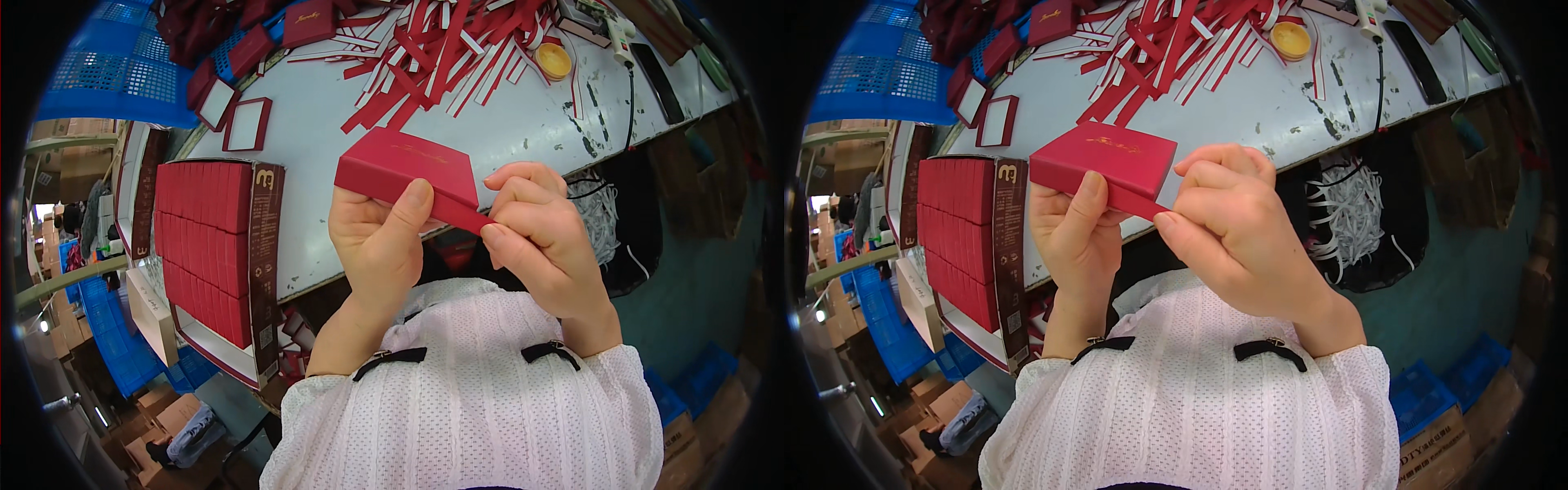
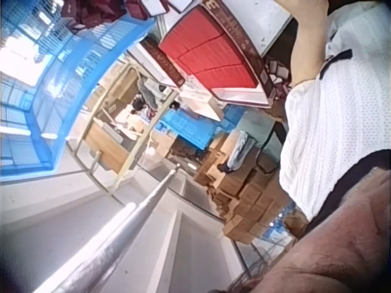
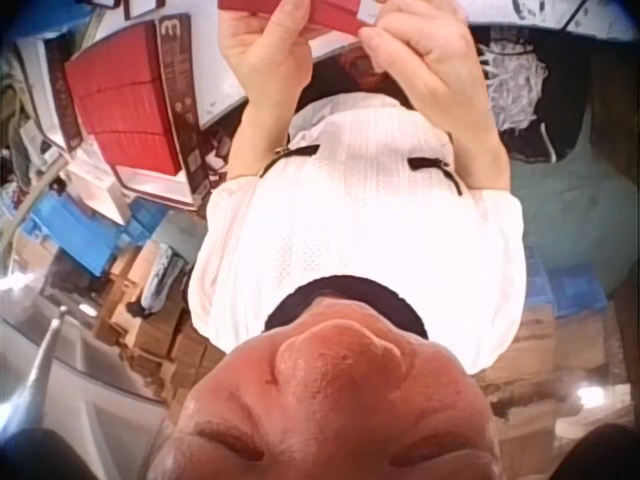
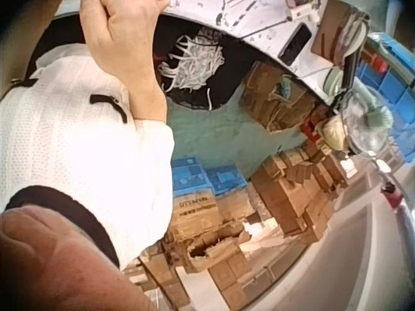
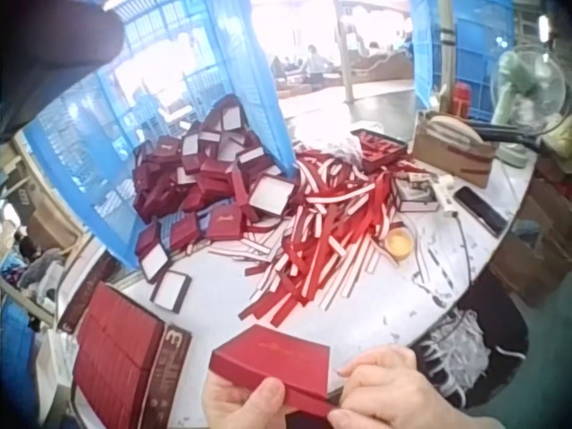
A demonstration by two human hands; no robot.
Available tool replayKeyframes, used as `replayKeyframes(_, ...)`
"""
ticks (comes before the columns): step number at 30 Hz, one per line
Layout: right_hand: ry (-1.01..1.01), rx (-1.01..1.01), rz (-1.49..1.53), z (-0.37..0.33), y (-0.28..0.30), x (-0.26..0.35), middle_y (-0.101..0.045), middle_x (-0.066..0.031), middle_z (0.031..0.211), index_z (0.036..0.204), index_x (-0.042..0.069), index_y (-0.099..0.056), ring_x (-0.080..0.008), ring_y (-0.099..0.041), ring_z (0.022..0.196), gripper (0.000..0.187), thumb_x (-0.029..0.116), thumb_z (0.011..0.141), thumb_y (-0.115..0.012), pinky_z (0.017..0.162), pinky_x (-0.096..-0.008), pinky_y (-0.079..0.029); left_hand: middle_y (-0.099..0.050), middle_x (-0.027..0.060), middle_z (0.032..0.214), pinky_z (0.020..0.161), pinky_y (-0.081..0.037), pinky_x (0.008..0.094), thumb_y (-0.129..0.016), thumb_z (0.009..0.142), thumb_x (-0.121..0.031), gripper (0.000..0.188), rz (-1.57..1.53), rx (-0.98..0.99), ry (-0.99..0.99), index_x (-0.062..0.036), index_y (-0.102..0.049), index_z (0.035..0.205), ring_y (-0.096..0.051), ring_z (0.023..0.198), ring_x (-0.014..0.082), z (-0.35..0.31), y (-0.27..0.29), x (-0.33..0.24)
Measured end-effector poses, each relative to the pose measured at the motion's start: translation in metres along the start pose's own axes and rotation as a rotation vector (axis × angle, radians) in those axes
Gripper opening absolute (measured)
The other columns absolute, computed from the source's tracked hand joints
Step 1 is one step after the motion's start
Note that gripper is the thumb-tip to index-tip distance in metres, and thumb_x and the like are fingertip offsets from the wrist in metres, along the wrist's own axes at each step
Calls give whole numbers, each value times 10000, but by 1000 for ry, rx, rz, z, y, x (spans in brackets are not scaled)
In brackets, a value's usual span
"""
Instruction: The person wraps small red boxes with red ribbons by hand. They pick up a box, thread a ribbon through a slot on the side, and pull it tight to secure it. The person repeats this process for multiple boxes, placing the finished ones into a cardboard box. Towards the end, they handle a plastic-wrapped bundle of white items.
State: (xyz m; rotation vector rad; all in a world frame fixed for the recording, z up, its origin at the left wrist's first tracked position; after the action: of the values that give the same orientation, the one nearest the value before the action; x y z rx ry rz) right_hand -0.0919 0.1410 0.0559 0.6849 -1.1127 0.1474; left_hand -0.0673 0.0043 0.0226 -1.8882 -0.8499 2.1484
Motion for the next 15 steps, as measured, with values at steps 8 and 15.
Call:
replayKeyframes(8,-139,80,92,4,1,-16,-512,-30,586,701,18,-586,-146,-516,624,87,93,738,-562,615,-263,-372,-551,147,964,676,-513,301,-464,834,-53,193,-128,87,-75,19,-454,1013,-584,829,201,-2,0,1)
replayKeyframes(15,-162,-176,275,-1,27,-40,-593,-40,692,946,19,-605,-64,-518,562,210,1,745,-548,510,-179,-415,-546,146,1006,854,-444,355,-464,851,-151,231,-654,49,160,31,-475,994,-537,952,241,5,17,0)
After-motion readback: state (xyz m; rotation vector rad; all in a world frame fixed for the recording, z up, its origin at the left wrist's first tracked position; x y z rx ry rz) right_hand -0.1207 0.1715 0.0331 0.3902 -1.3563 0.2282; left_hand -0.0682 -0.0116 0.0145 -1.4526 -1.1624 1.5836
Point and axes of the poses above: each hand's wrist, its own z-axis towards the middle knuckle, its own y-axis out of the back of the hand, x = y × z, the point moved 6 cm from there along z, towards the middle knuckle
